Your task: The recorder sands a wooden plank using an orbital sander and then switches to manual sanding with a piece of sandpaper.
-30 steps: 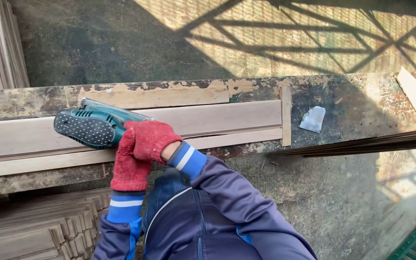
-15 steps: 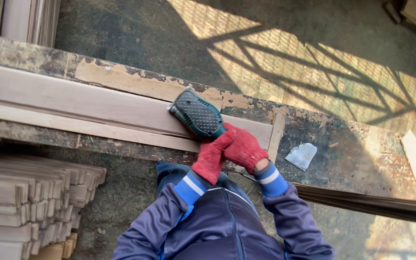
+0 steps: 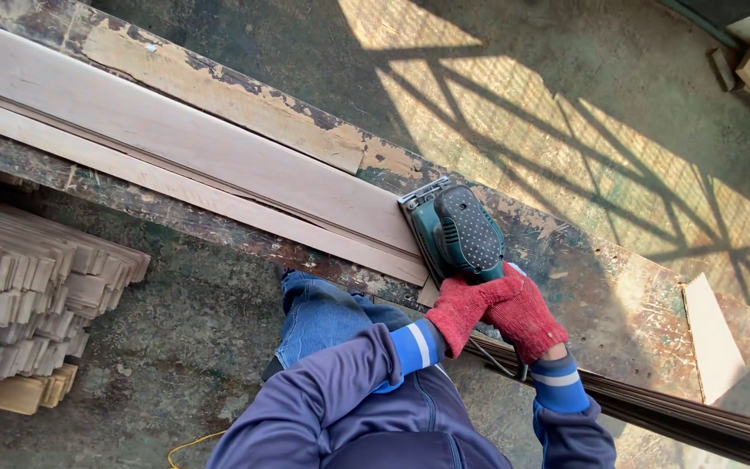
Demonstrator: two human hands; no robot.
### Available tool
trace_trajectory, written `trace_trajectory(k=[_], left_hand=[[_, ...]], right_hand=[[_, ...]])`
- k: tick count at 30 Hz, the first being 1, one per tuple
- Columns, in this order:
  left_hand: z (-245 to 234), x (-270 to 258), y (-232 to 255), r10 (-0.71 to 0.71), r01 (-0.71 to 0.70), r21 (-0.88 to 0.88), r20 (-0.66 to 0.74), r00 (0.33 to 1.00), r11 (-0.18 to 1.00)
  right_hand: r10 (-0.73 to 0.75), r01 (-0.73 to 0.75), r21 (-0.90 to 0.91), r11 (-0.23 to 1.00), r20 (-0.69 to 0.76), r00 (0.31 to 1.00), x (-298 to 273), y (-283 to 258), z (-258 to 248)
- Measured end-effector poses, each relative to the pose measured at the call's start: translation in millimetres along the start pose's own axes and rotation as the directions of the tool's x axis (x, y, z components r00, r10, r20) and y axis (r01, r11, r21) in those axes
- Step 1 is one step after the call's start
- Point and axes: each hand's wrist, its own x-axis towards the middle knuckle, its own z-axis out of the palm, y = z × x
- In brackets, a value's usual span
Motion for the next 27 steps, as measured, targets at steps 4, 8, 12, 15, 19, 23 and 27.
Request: trace_trajectory(k=[4,8,12,15,19,23,27], left_hand=[[-6,-12,12,-0.037,0.038,0.036,-0.009,0.999,0.999],[-33,-6,8,0.016,-0.016,0.004,-0.05,0.999,1.0],[-76,3,8,0.167,-0.194,-0.202,-0.142,0.976,0.96],[-104,4,26,0.218,-0.257,-0.265,-0.168,0.961,0.929],[-142,-29,71,0.201,-0.241,-0.243,-0.178,0.963,0.94],[-170,-58,123,0.214,-0.29,-0.28,-0.274,0.938,0.915],[-224,-55,144,0.144,-0.188,-0.336,-0.151,0.978,0.923]], right_hand=[[-0.004,0.002,0.064,0.998,0.034,0.999,0,-1,2],[-0.052,0.049,0.06,0.997,0.049,0.997,4,-25,13],[-0.109,0.105,0.081,0.991,0.045,0.993,-12,-73,17],[-0.166,0.163,0.05,0.985,0.075,0.983,-1,-95,35],[-0.17,0.169,0.021,0.985,0.123,0.978,9,-136,55],[-0.371,0.362,0.093,0.927,0.096,0.924,21,-165,82],[-0.455,0.446,0.109,0.889,0.09,0.886,30,-198,108]])
